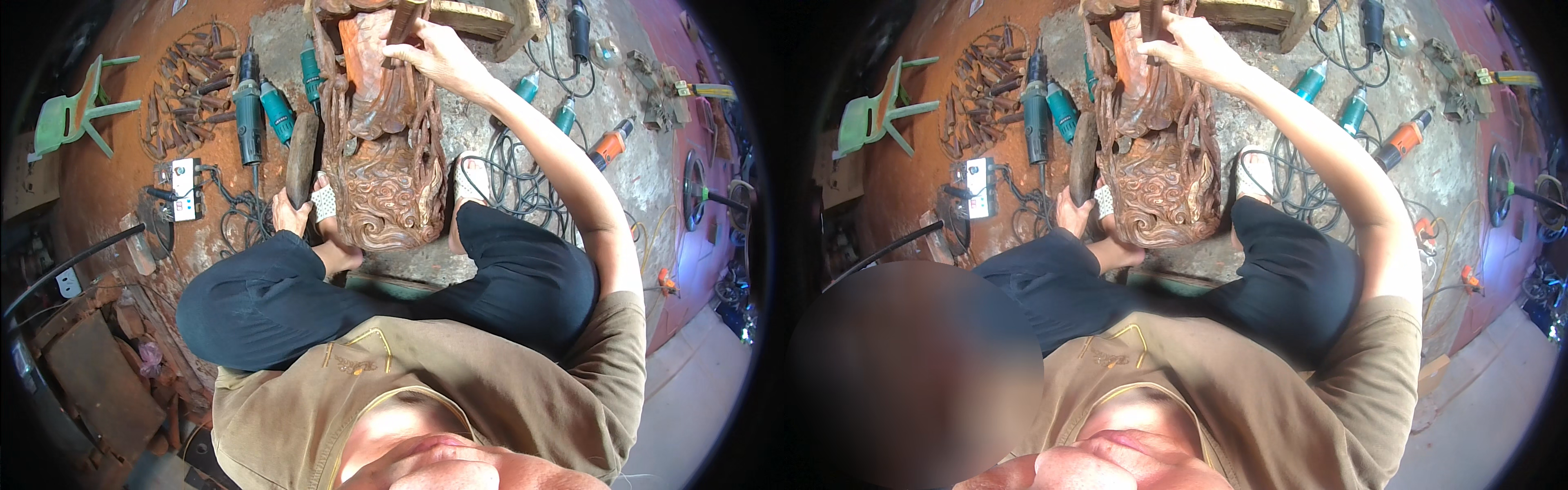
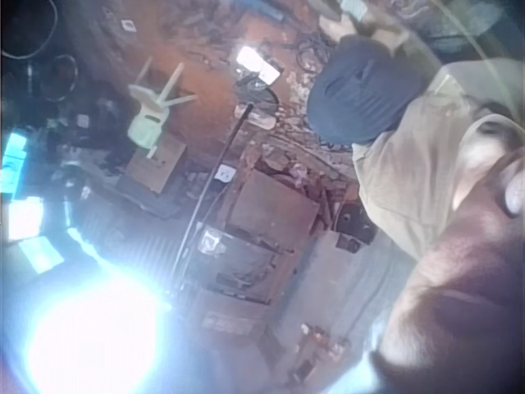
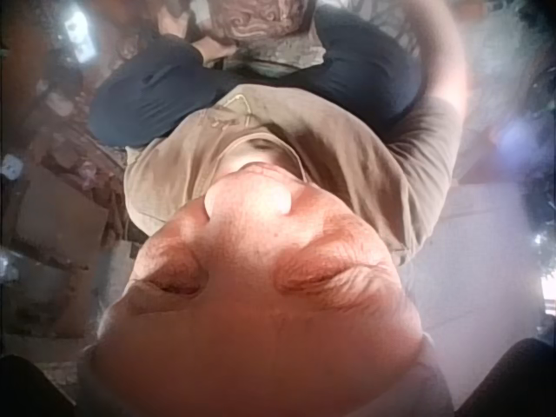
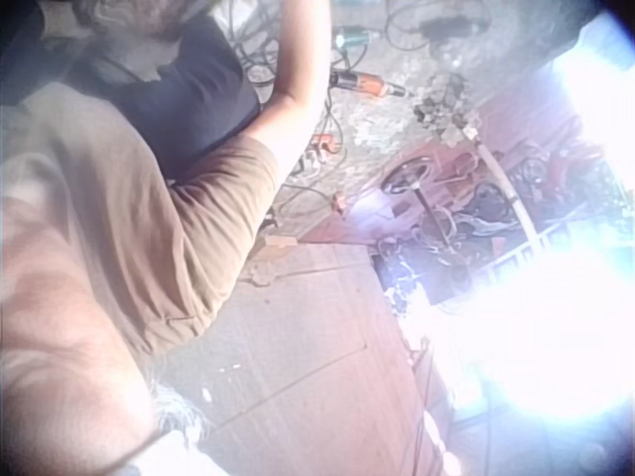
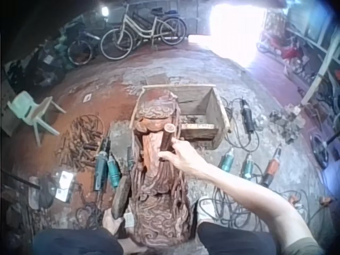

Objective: The person carves a large wooden sculpture using a chisel and mallet. They repeatedly strike the chisel to shape and refine the intricate details of the wood.

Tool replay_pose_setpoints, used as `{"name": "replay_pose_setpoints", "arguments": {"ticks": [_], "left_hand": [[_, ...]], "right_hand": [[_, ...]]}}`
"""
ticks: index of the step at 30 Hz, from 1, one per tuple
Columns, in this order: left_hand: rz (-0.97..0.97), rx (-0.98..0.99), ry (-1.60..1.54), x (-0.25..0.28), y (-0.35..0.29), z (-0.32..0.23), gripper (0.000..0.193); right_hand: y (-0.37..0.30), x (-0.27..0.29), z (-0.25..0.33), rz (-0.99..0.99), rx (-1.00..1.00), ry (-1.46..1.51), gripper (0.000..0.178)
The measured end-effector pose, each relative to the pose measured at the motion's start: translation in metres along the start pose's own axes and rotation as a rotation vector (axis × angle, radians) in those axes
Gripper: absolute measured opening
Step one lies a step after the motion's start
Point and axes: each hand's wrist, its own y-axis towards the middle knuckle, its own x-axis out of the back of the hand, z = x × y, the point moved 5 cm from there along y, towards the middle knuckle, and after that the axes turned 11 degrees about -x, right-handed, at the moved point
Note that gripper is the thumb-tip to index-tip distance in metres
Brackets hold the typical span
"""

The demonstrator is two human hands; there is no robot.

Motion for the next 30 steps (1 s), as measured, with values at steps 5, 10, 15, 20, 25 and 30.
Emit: {"name": "replay_pose_setpoints", "arguments": {"ticks": [5, 10, 15, 20, 25, 30], "left_hand": [[-0.153, -0.295, -0.011, 0.050, 0.045, -0.048, 0.065], [-0.016, -0.529, -0.590, 0.155, 0.113, -0.186, 0.062], [0.024, -0.862, -0.501, 0.189, 0.137, -0.300, 0.051], [0.057, -0.752, -0.650, 0.181, 0.154, -0.298, 0.019], [0.183, -0.595, -0.851, 0.153, 0.154, -0.262, 0.021], [0.013, -0.657, -0.971, 0.157, 0.155, -0.265, 0.019]], "right_hand": [[0.015, -0.012, -0.032, -0.239, 0.269, -0.033, 0.043], [0.006, -0.017, -0.002, -0.062, 0.225, -0.010, 0.037], [0.005, -0.028, 0.009, -0.096, 0.346, -0.114, 0.027], [0.005, -0.001, -0.003, -0.289, 0.399, -0.221, 0.022], [0.004, 0.011, -0.055, -0.302, 0.285, -0.204, 0.032], [0.007, -0.001, -0.074, -0.198, 0.127, 0.033, 0.038]]}}
